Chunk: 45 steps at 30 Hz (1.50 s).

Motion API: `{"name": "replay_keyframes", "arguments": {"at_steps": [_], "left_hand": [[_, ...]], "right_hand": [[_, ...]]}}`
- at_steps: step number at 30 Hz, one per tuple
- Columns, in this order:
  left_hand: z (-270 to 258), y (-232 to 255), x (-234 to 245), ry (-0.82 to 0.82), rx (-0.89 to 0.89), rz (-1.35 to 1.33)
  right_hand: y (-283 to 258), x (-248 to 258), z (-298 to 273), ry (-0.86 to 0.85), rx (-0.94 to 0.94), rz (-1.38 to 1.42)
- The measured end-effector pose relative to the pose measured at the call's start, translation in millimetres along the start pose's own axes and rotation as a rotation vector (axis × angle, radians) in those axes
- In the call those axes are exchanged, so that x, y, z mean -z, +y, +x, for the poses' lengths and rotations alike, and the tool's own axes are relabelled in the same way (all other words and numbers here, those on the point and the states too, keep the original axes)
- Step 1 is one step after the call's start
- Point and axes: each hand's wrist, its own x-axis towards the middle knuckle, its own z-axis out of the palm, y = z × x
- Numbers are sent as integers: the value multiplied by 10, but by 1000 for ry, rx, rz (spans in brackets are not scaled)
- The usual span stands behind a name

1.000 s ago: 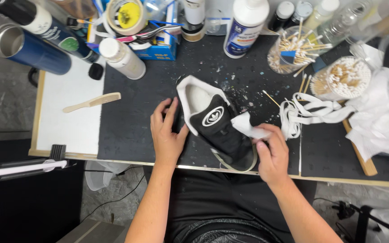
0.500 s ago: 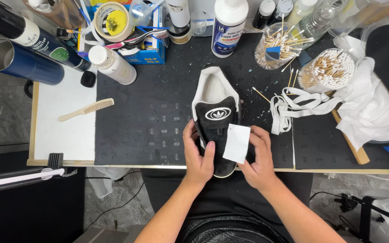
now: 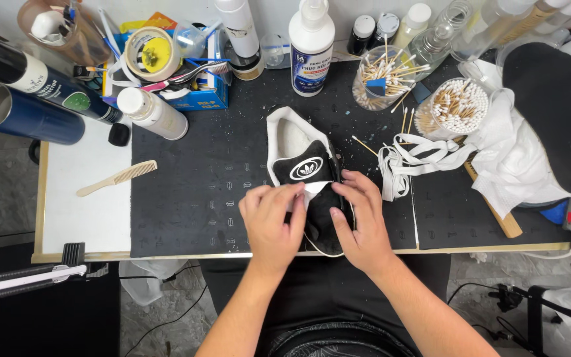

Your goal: The person laces a black sneaker with white laces, threading them through the eyelets and tying a knot. They then pick up a spray bottle and apply liquid to the shoe's surface.

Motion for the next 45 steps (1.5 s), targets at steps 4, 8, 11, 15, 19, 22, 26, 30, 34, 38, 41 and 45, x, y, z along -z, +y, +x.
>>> {"name": "replay_keyframes", "arguments": {"at_steps": [4,8,11,15,19,22,26,30,34,38,41,45], "left_hand": [[348,-125,89,91,57,-255],[796,-323,26,107,48,-304],[1108,-382,-102,65,32,-337],[1432,-351,-362,-66,-54,-361],[1705,-295,-556,-450,93,-305],[1784,-290,-693,-644,204,-337],[1802,-370,-885,-659,128,-408],[1773,-399,-1003,-641,-4,-347],[1749,-252,-921,-659,-85,-110],[1560,-97,-729,-324,-370,48],[1240,47,-386,-173,-282,77],[640,361,-106,-121,-94,-66]], "right_hand": [[147,-75,-95,53,-4,61],[249,-109,-162,69,-83,163],[264,-113,-158,63,-61,155],[255,-106,-164,56,-73,131],[262,-95,-138,56,-79,157],[262,-84,-155,52,-99,167],[263,-71,-131,42,-104,187],[259,-64,-136,36,-108,176],[274,-74,-135,50,-104,180],[363,-80,-283,200,-94,359],[461,39,-345,352,-157,263],[554,487,-282,372,-255,-68]]}}
